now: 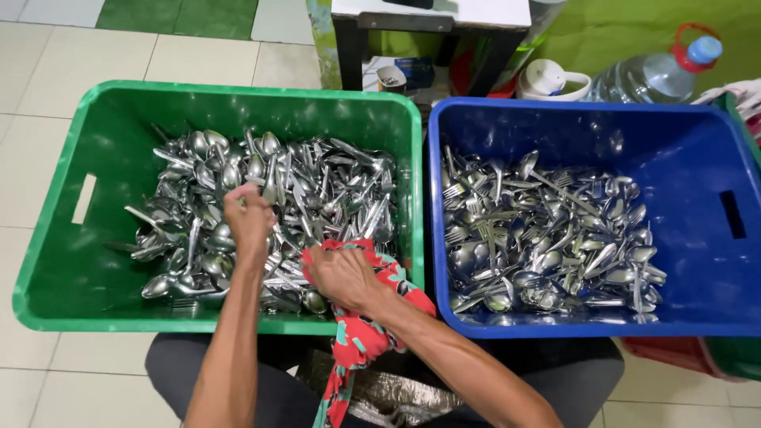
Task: Polishing metal spoons using a cloth and moving them between plastic crates.
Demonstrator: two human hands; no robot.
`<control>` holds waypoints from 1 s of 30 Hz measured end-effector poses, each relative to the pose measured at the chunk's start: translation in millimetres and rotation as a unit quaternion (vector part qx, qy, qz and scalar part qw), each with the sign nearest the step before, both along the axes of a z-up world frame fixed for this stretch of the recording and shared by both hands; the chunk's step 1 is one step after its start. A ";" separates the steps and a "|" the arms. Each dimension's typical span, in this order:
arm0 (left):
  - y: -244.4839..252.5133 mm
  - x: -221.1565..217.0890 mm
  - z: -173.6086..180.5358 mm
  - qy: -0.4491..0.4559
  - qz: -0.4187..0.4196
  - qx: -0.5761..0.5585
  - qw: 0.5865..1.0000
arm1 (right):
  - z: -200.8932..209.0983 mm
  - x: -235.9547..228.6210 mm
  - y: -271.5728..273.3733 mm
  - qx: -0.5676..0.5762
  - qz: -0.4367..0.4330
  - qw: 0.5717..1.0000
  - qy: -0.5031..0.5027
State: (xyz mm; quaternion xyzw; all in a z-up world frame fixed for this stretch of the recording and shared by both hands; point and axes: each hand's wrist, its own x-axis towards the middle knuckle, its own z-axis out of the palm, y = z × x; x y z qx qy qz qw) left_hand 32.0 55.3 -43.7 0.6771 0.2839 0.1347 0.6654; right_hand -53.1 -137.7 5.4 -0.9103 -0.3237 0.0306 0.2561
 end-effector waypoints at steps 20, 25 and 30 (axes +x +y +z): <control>-101.9 -77.9 103.3 0.060 -0.274 -0.036 0.959 | 18.8 35.2 -6.5 0.481 -0.202 0.818 0.243; -132.8 -107.1 148.7 0.204 -0.288 -0.070 0.933 | 7.6 39.6 -6.7 0.477 -0.273 0.813 0.192; -135.6 -137.6 95.2 0.204 -0.385 0.092 0.895 | -4.5 52.1 -29.8 0.425 -0.387 0.812 0.100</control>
